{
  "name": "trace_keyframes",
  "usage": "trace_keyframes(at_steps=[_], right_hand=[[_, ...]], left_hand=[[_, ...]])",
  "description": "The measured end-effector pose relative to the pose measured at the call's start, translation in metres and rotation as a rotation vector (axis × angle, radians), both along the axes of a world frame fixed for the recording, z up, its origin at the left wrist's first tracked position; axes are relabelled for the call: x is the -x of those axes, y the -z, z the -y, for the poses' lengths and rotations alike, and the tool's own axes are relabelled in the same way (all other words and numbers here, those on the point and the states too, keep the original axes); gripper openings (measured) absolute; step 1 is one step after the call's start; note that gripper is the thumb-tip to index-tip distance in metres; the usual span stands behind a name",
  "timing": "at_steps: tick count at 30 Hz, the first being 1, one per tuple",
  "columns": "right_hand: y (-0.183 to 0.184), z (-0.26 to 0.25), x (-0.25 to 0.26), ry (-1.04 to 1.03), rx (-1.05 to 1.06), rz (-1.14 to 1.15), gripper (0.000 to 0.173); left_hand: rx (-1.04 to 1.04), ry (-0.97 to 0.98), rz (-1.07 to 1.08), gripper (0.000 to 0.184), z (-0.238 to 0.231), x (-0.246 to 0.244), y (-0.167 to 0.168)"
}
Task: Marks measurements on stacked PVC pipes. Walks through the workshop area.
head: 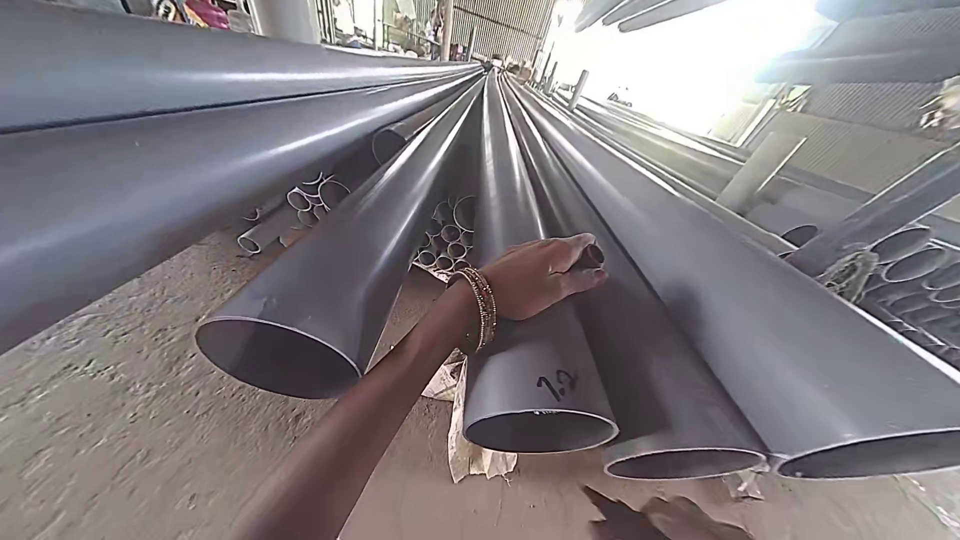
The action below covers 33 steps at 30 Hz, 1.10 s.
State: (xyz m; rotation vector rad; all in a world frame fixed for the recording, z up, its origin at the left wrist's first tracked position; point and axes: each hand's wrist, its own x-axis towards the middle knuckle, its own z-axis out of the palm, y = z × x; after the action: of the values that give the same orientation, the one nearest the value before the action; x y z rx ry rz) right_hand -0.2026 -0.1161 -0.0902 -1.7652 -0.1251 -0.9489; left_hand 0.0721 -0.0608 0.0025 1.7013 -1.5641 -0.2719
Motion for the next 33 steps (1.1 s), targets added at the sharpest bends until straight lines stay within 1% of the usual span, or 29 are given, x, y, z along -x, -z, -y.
trace_keyframes(at_steps=[3,5,10,15,18,20,23,28,31,33], right_hand=[[0.01,-0.013,-0.024,0.124,0.17,-0.026,0.02],[0.013,-0.02,-0.034,0.194,0.252,-0.028,0.02],[0.017,-0.026,-0.042,0.193,0.306,-0.074,0.021],[0.018,-0.023,-0.046,0.198,0.329,-0.105,0.023],[0.013,-0.02,-0.043,0.176,0.314,-0.13,0.021],[0.01,-0.019,-0.04,0.154,0.294,-0.149,0.021],[0.01,-0.017,-0.041,0.153,0.281,-0.126,0.021],[0.011,-0.02,-0.046,0.155,0.247,-0.1,0.021],[0.013,-0.02,-0.047,0.136,0.239,-0.116,0.021],[0.012,-0.02,-0.046,0.118,0.242,-0.132,0.021]], left_hand=[[0.022,0.012,0.008,0.04,-0.001,0.001,0.0],[0.01,0.012,0.013,0.041,-0.001,0.001,-0.001],[-0.001,0.014,-0.003,0.041,-0.002,0.003,-0.003],[0.006,0.011,0.013,0.038,-0.001,0.003,-0.002],[-0.012,0.008,0.009,0.043,-0.003,0.003,-0.004],[0.007,0.009,0.014,0.041,-0.001,0.002,-0.002],[0.005,0.018,0.017,0.042,-0.001,0.002,-0.003],[-0.012,0.014,0.016,0.039,-0.003,0.003,-0.005],[0.006,0.011,0.036,0.036,-0.001,0.003,-0.004],[0.003,0.011,0.036,0.037,-0.002,0.003,-0.004]])
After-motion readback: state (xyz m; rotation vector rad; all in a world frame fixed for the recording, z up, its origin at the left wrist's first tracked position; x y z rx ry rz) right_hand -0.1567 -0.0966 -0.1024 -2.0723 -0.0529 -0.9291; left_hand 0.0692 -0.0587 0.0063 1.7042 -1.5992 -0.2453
